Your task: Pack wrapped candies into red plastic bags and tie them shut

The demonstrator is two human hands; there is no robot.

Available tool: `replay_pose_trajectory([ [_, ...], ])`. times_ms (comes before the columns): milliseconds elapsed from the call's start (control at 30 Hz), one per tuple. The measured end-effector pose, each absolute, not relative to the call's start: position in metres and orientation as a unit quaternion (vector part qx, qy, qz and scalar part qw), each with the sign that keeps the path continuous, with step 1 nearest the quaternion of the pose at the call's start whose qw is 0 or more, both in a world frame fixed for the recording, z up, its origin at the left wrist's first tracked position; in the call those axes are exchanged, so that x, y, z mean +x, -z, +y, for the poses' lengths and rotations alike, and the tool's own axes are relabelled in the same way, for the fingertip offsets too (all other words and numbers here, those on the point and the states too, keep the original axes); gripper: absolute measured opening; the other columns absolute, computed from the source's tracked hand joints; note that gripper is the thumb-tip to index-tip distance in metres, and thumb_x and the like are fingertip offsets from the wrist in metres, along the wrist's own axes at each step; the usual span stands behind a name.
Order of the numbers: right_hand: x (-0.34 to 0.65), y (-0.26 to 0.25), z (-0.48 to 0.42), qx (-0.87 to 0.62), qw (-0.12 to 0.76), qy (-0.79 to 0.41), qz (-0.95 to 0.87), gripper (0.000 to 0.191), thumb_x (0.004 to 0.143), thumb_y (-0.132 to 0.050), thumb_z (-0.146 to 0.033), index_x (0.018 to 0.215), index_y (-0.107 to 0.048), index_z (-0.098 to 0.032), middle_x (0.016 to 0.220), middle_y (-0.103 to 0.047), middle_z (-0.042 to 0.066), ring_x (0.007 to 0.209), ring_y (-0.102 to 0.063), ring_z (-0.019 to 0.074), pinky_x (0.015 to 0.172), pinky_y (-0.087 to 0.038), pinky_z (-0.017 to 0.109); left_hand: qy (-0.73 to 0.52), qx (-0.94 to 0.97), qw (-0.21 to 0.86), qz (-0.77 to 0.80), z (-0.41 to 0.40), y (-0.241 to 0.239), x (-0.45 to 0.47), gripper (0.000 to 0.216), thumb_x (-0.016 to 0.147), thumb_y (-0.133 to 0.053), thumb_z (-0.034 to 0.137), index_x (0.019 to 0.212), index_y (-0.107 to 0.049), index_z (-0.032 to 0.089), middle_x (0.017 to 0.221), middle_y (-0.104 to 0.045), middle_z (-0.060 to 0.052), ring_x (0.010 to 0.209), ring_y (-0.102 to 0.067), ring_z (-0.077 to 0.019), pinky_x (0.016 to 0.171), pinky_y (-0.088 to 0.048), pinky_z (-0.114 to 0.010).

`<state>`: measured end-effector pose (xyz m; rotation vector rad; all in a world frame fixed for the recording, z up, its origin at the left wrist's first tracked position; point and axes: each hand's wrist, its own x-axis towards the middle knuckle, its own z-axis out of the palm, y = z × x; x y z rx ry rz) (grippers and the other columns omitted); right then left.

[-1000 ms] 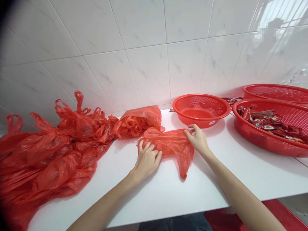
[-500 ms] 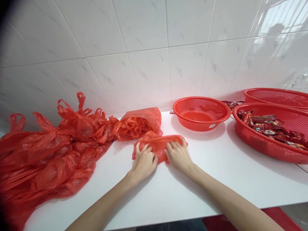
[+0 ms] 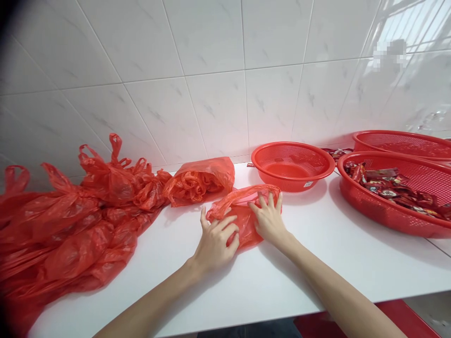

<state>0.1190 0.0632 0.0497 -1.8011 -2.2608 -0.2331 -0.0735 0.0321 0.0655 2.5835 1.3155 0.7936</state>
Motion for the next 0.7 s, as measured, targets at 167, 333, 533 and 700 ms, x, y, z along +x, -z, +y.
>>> replay_pose_trajectory([
  [167, 0.112, -0.055, 0.056, -0.548, 0.151, -0.015, -0.822, 0.023, 0.084, -0.053, -0.019, 0.088, -0.076, -0.018, 0.151, -0.049, 0.014, 0.148, -0.019, 0.0493, 0.112, -0.007, 0.076, -0.291, 0.867, 0.031, 0.404, 0.038, -0.069, -0.076, 0.023, 0.087, -0.052, 0.015, 0.090, -0.073, 0.024, 0.118, -0.074, -0.008, 0.122, -0.060, -0.0349, 0.115, 0.016, -0.069],
  [333, 0.107, -0.061, 0.051, -0.499, 0.167, -0.120, -0.842, 0.041, 0.094, -0.055, -0.045, 0.070, -0.074, -0.017, 0.149, -0.051, 0.014, 0.150, -0.015, 0.0475, 0.114, -0.003, 0.075, -0.262, 0.845, 0.000, 0.466, 0.055, -0.071, -0.091, 0.032, 0.079, -0.056, 0.006, 0.097, -0.075, 0.024, 0.129, -0.068, -0.012, 0.140, -0.043, -0.0396, 0.114, 0.010, -0.075],
  [533, 0.108, -0.061, 0.050, -0.466, 0.164, -0.140, -0.858, 0.025, 0.093, -0.062, -0.034, 0.077, -0.076, -0.020, 0.149, -0.052, 0.009, 0.150, -0.020, 0.0416, 0.115, 0.003, 0.072, -0.179, 0.901, 0.050, 0.391, 0.066, -0.067, -0.098, 0.046, 0.073, -0.048, -0.005, 0.092, -0.077, 0.025, 0.116, -0.071, -0.010, 0.136, -0.049, -0.0352, 0.115, 0.007, -0.075],
  [700, 0.113, -0.057, 0.054, -0.477, 0.153, -0.095, -0.860, 0.034, 0.085, -0.071, -0.033, 0.117, -0.072, -0.022, 0.142, -0.058, 0.014, 0.145, -0.031, 0.0428, 0.112, 0.002, 0.077, -0.160, 0.889, 0.049, 0.427, 0.068, -0.069, -0.102, 0.032, 0.074, -0.052, 0.001, 0.080, -0.076, 0.022, 0.095, -0.072, -0.012, 0.135, -0.049, -0.0390, 0.116, 0.007, -0.074],
])
